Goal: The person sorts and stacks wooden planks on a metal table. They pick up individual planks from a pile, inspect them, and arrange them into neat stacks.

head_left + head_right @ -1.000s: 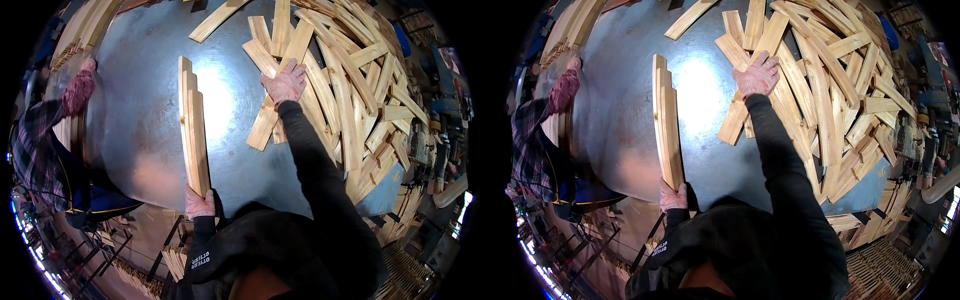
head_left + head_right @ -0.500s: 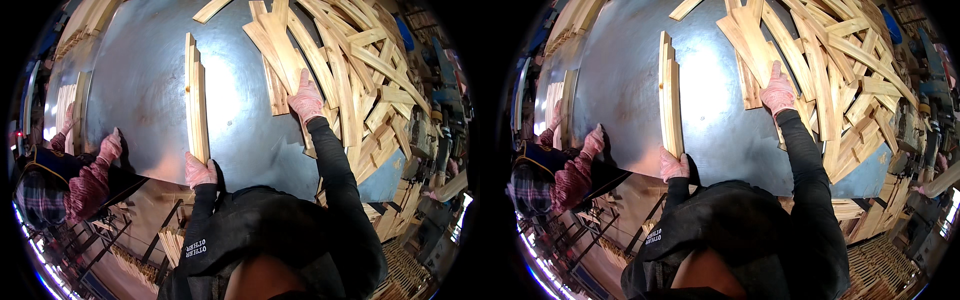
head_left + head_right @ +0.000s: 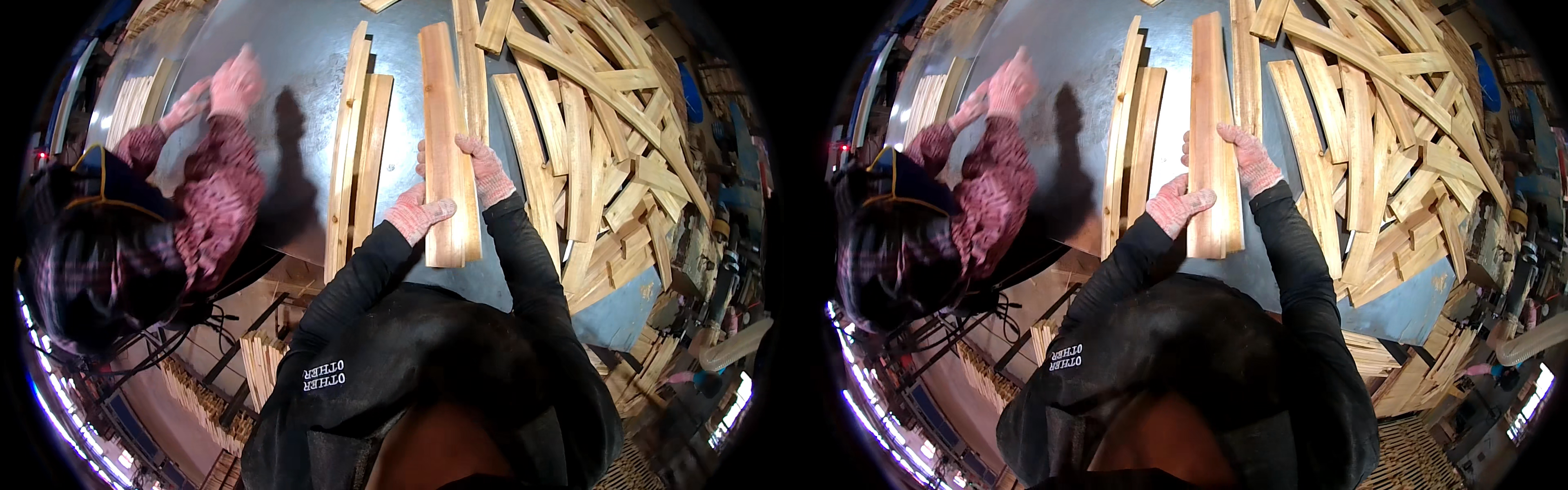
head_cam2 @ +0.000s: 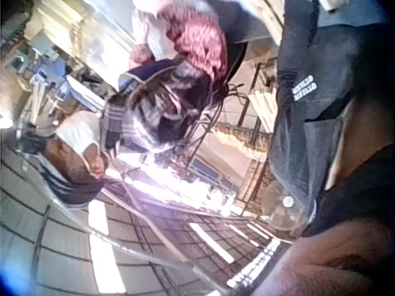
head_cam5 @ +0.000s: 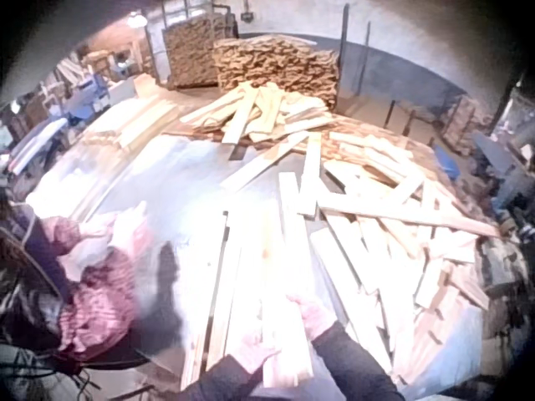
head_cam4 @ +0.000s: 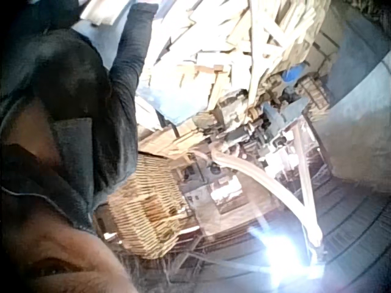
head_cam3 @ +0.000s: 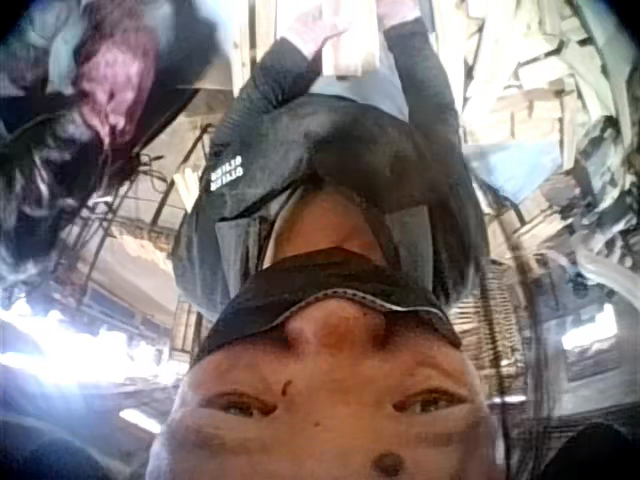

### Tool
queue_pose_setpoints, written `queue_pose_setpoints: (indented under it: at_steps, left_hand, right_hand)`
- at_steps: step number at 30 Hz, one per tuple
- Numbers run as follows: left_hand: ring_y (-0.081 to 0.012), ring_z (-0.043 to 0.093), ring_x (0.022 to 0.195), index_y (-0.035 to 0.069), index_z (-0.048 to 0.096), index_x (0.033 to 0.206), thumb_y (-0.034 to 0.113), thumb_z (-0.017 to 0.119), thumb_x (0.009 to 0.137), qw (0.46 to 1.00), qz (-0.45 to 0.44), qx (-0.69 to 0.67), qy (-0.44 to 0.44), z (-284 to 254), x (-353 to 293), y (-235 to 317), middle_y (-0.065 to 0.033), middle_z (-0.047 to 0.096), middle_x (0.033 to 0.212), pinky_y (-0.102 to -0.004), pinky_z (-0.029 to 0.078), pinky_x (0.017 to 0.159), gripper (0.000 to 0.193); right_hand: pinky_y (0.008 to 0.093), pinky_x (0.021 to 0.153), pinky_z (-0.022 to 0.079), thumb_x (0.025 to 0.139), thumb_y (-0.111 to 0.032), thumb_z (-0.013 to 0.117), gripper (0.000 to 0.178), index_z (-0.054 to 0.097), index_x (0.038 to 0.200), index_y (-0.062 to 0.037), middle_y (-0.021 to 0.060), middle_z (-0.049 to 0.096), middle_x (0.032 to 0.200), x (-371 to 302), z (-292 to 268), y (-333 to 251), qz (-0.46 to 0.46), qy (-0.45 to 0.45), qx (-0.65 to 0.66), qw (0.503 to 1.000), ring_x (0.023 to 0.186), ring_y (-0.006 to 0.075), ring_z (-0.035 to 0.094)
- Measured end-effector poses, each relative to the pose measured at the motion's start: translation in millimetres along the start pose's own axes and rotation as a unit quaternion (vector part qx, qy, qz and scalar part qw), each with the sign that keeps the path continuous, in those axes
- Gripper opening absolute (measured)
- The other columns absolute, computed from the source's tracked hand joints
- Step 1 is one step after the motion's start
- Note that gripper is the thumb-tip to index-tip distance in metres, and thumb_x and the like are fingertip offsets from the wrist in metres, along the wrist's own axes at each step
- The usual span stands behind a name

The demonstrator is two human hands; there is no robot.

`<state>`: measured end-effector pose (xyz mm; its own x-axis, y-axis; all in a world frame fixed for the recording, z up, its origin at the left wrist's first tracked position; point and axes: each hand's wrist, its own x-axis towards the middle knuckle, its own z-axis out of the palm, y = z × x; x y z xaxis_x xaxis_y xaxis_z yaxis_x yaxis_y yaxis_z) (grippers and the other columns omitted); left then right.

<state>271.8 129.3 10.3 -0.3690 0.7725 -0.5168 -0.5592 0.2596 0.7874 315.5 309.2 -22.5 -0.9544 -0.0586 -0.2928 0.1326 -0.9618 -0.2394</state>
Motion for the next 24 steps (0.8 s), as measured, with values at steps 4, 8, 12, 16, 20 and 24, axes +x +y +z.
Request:
queue_pose_setpoints:
  at_steps: [4, 8, 12, 16, 20, 24]
  left_hand:
    - [-0.0137, 0.059, 0.093, -0.007, 0.055, 0.120, 0.027, 0.072, 0.087, 0.990, 0.038, 0.071, 0.114, -6.3, -27.9, -0.7, -0.0076, 0.065, 0.102, -0.0291, 0.048, 0.085, 0.050]
    - [-0.0318, 0.066, 0.086, 0.003, 0.055, 0.117, 0.030, 0.068, 0.087, 0.842, 0.023, 0.468, 0.266, -22.5, -52.5, -26.2, -0.0209, 0.067, 0.095, -0.0413, 0.051, 0.078, 0.043]
    - [-0.0422, 0.066, 0.085, 0.005, 0.049, 0.133, 0.042, 0.055, 0.093, 0.766, 0.046, 0.606, 0.210, -1.0, -60.1, -20.2, -0.0257, 0.067, 0.098, -0.0482, 0.052, 0.077, 0.054]
    - [-0.0375, 0.061, 0.105, 0.004, 0.046, 0.136, 0.046, 0.055, 0.092, 0.845, 0.168, 0.501, 0.085, -13.4, -67.6, -19.2, -0.0252, 0.061, 0.117, -0.0450, 0.047, 0.093, 0.061]
    - [-0.0482, 0.035, 0.134, 0.003, 0.027, 0.148, 0.062, 0.074, 0.069, 0.677, 0.002, 0.648, 0.349, -58.3, -57.3, -33.6, -0.0319, 0.036, 0.144, -0.0560, 0.032, 0.106, 0.109]
    - [-0.0478, 0.033, 0.135, 0.005, 0.013, 0.153, 0.053, 0.077, 0.067, 0.637, -0.093, 0.699, 0.312, -79.1, -53.1, -60.2, -0.0312, 0.031, 0.147, -0.0581, 0.036, 0.103, 0.117]
  right_hand:
    - [0.0441, 0.089, 0.055, 0.092, -0.025, 0.063, 0.046, 0.052, 0.123, 0.0067, 0.0201, 0.064, 0.109, -4.9, -45.8, 14.9, -0.079, 0.138, 0.010, 0.987, 0.100, 0.0321, 0.065]
    - [0.0432, 0.086, 0.056, 0.093, -0.030, 0.065, 0.044, 0.057, 0.122, 0.0015, 0.0162, 0.067, 0.096, -19.1, -52.9, 21.2, -0.049, 0.073, -0.044, 0.995, 0.087, 0.0271, 0.068]
    - [0.0315, 0.091, 0.048, 0.088, -0.038, 0.069, 0.061, 0.051, 0.129, 0.0038, 0.0137, 0.066, 0.105, -12.3, -42.3, 49.3, -0.126, 0.237, -0.510, 0.817, 0.101, 0.0203, 0.063]
    - [0.0340, 0.094, 0.045, 0.076, -0.029, 0.078, 0.074, 0.046, 0.133, 0.0039, 0.0162, 0.063, 0.116, -8.1, -7.4, 62.0, -0.079, 0.330, -0.510, 0.790, 0.106, 0.0242, 0.058]
    - [0.0323, 0.080, 0.050, 0.078, -0.018, 0.075, 0.052, 0.055, 0.122, -0.0018, 0.0109, 0.067, 0.099, -21.9, -30.0, 61.7, -0.093, 0.315, -0.428, 0.842, 0.088, 0.0205, 0.063]
    - [0.0344, 0.077, 0.052, 0.077, -0.022, 0.076, 0.050, 0.057, 0.117, 0.0001, 0.0133, 0.068, 0.096, -10.1, -33.3, 74.9, -0.105, 0.338, -0.513, 0.782, 0.087, 0.0223, 0.065]
